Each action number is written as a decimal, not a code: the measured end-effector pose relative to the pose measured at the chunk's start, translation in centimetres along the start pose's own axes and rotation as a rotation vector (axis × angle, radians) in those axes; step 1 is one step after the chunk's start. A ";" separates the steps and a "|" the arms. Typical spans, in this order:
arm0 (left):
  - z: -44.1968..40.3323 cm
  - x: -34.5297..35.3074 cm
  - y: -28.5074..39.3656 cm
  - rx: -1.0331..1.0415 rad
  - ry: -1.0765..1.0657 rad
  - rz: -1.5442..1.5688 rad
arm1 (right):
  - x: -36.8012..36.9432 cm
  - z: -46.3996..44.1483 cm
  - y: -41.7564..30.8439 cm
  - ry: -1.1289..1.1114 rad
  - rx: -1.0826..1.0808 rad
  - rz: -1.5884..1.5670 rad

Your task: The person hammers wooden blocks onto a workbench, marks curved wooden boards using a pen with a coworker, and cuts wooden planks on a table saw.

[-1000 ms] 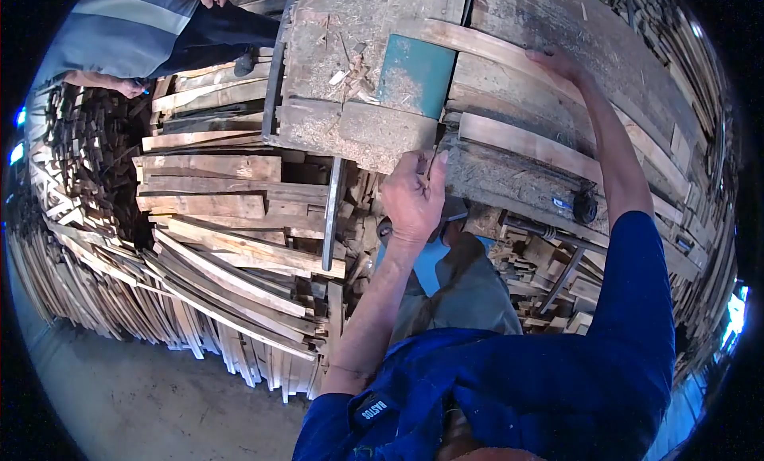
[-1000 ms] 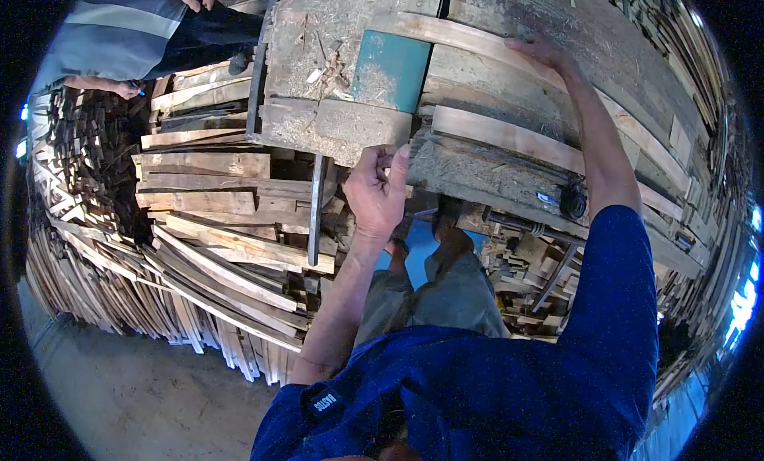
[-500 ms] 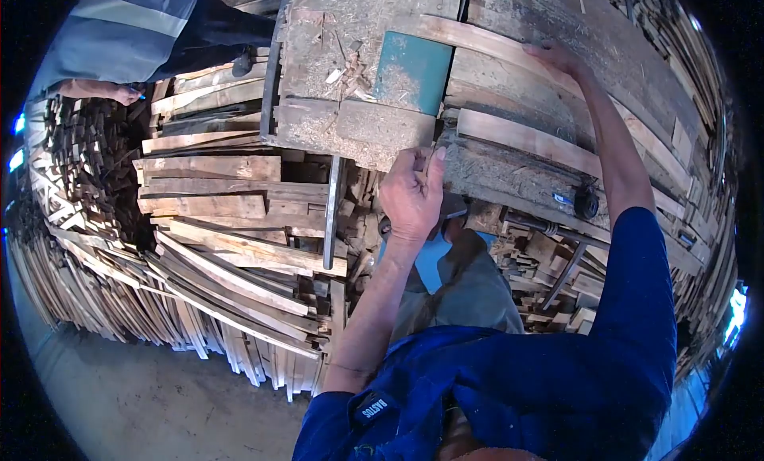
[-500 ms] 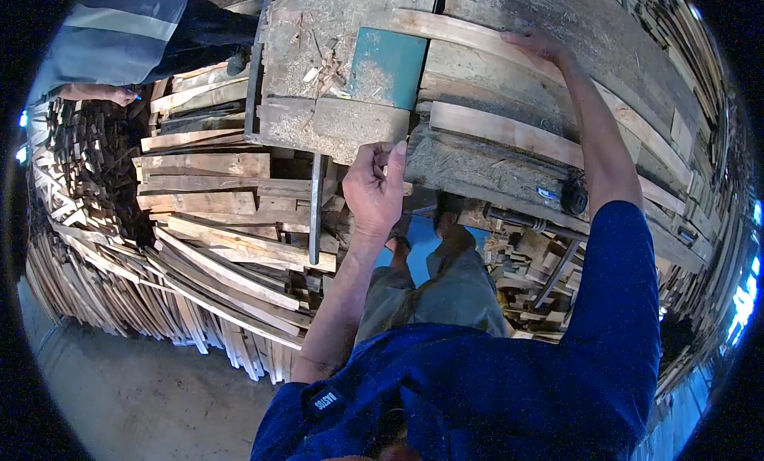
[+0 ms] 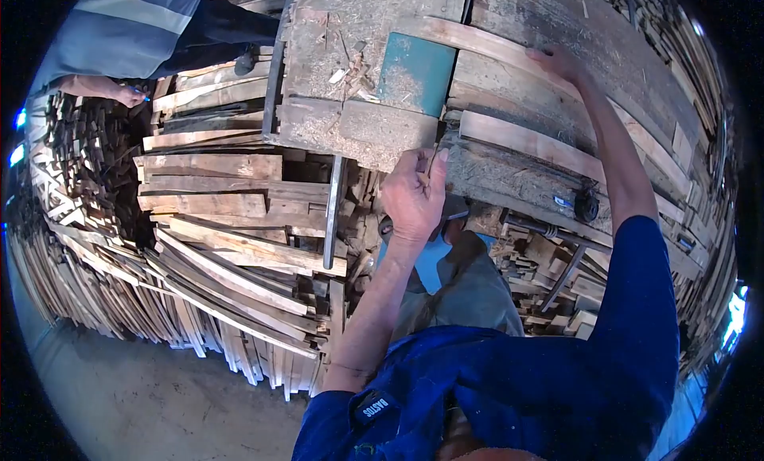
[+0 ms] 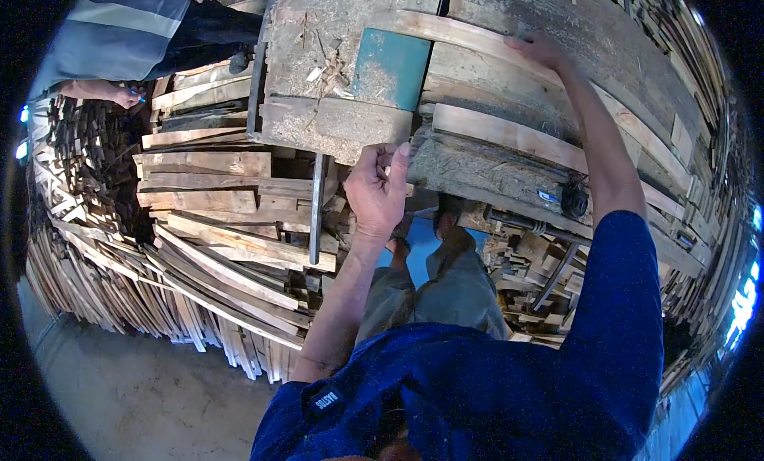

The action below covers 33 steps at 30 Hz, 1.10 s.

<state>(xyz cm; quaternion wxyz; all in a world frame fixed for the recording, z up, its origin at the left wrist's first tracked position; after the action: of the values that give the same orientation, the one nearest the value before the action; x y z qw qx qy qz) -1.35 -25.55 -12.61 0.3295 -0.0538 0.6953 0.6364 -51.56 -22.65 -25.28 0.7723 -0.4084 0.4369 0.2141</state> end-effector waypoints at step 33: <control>0.5 0.0 -0.9 0.142 0.045 0.021 | -0.1 6.2 -2.0 0.476 0.160 0.209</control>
<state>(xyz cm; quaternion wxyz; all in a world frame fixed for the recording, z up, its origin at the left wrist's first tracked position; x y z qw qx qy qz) -0.69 -25.24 -13.35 0.3099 -0.0373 0.7466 0.5875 -47.17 -18.75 -22.55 0.6514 -0.3377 0.6616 0.1551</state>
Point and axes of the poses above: each hand's wrist, its own z-axis away from the middle knuckle, its own x-axis out of the palm, y = z × x, the point moved 9 cm from there along -z, towards the middle knuckle, and after that the axes turned 3 degrees about -z, right-handed, at the moved point
